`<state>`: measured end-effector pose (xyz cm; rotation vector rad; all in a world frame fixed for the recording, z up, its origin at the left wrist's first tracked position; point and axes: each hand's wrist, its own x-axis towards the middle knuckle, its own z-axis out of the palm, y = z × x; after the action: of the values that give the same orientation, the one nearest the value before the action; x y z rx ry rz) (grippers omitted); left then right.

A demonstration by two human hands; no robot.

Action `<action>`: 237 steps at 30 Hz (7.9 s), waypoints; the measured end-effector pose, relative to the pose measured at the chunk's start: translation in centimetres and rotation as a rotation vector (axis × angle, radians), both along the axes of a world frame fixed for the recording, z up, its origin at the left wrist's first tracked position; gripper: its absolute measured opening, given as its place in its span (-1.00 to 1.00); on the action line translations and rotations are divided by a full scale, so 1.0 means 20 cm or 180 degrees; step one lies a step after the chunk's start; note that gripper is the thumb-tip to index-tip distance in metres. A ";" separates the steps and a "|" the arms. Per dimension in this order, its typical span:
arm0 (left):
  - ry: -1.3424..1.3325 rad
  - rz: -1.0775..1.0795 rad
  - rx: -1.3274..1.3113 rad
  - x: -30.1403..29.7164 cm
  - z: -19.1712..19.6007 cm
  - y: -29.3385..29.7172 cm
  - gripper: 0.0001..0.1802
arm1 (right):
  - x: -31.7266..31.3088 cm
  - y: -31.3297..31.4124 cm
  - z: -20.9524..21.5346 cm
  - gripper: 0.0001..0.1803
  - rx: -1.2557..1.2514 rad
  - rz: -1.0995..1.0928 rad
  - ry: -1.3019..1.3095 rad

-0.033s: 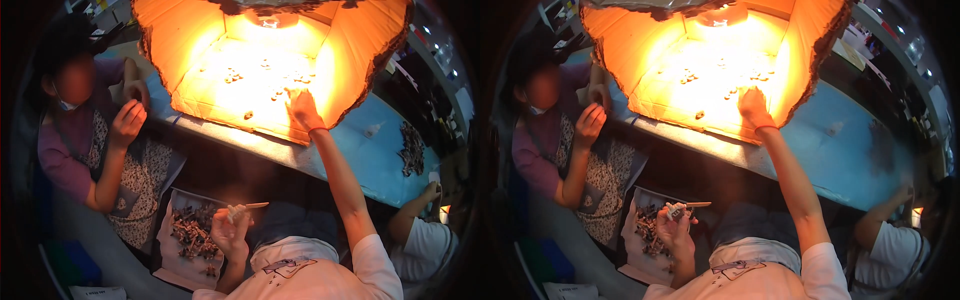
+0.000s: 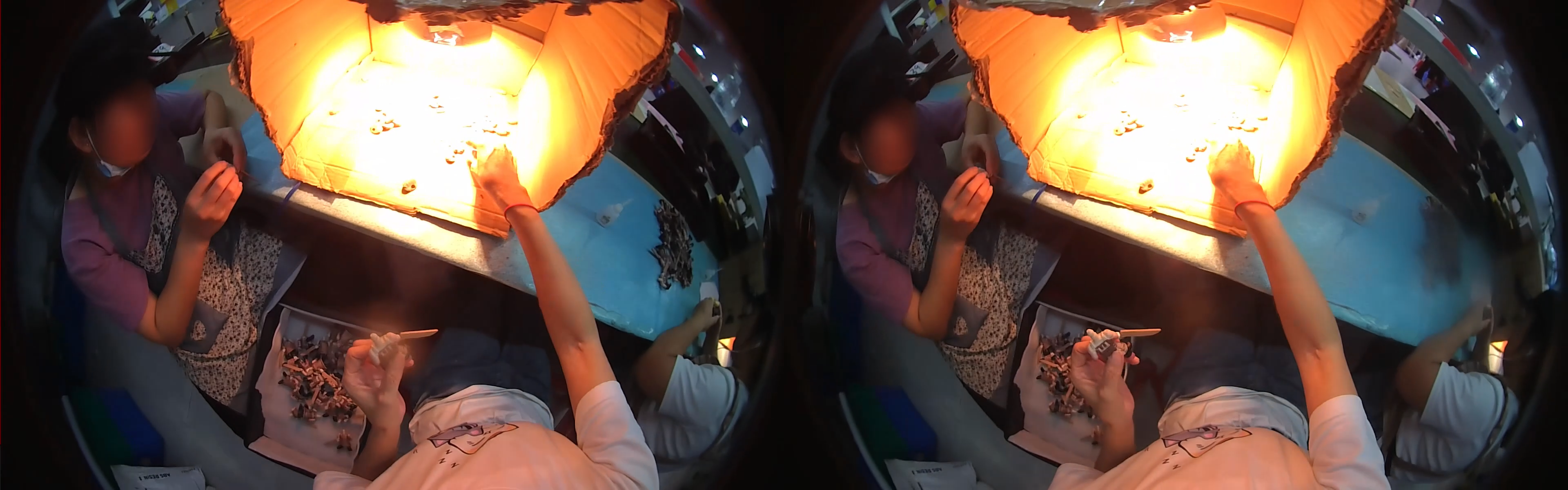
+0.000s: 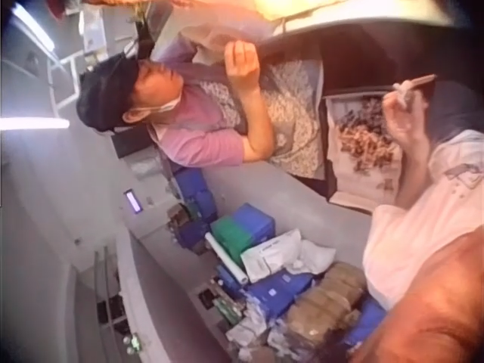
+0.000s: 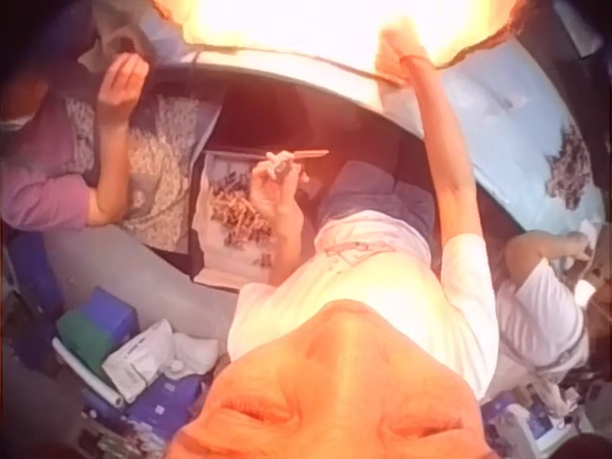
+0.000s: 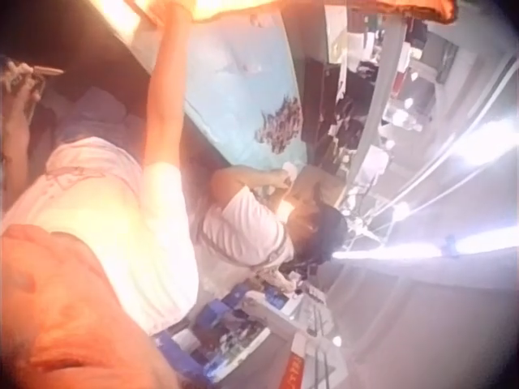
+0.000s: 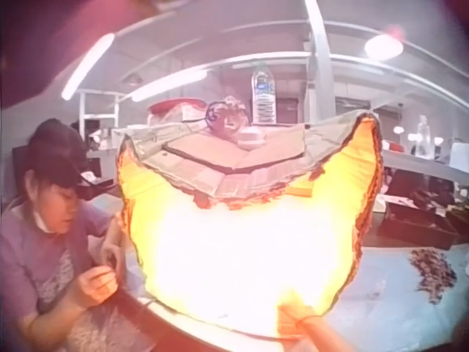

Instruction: The person assembles small figurines by applying glue from a bottle onto components, attaching parts together by hand, and placing finished figurines on the table.

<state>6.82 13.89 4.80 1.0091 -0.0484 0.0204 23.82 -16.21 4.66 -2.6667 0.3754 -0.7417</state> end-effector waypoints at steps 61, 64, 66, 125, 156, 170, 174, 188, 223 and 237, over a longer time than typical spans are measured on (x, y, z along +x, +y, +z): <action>-0.3305 0.0043 0.1873 -0.08 0.01 -0.81 -0.69 | -1.39 0.12 0.35 -0.83 0.5815 0.0932 -0.0420; -0.3444 0.0008 0.1966 -0.07 0.02 -0.79 -0.68 | -1.39 0.12 0.35 -0.84 0.5788 0.0849 -0.0312; -0.3564 -0.0025 0.2086 -0.06 0.03 -0.78 -0.66 | -1.38 0.12 0.36 -0.84 0.5756 0.0796 -0.0216; -0.2075 -0.1952 0.1701 -0.13 0.22 -0.73 -0.55 | -1.49 0.24 0.38 -0.86 0.4577 0.0419 -0.0604; -0.2293 -0.2712 0.2104 -0.16 0.30 -0.75 -0.52 | -1.56 0.04 0.47 -0.65 0.2708 0.0867 0.0385; -0.2267 -0.2456 0.2132 -0.16 0.31 -0.76 -0.51 | -1.54 0.06 0.45 -0.59 0.3347 0.0960 0.0451; -0.2373 -0.2502 0.2007 -0.13 0.33 -0.77 -0.51 | -1.53 0.05 0.47 -0.56 0.3169 0.0941 0.0379; -0.2559 -0.2459 0.2154 -0.14 0.33 -0.78 -0.51 | -1.55 0.07 0.49 -0.44 0.2996 0.0921 0.0453; -0.2257 -0.2706 0.1777 -0.15 0.31 -0.76 -0.37 | -1.59 0.08 0.40 -0.46 0.4027 0.0864 -0.0187; 0.1698 -0.4128 -0.0726 -0.17 0.26 -0.76 -0.33 | -1.62 -0.01 0.42 -0.57 0.2495 0.0052 -0.1001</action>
<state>3.33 -1.34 9.91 0.5812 -0.1985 -1.3882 -8.66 -16.43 13.00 -1.7913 0.4432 -0.7858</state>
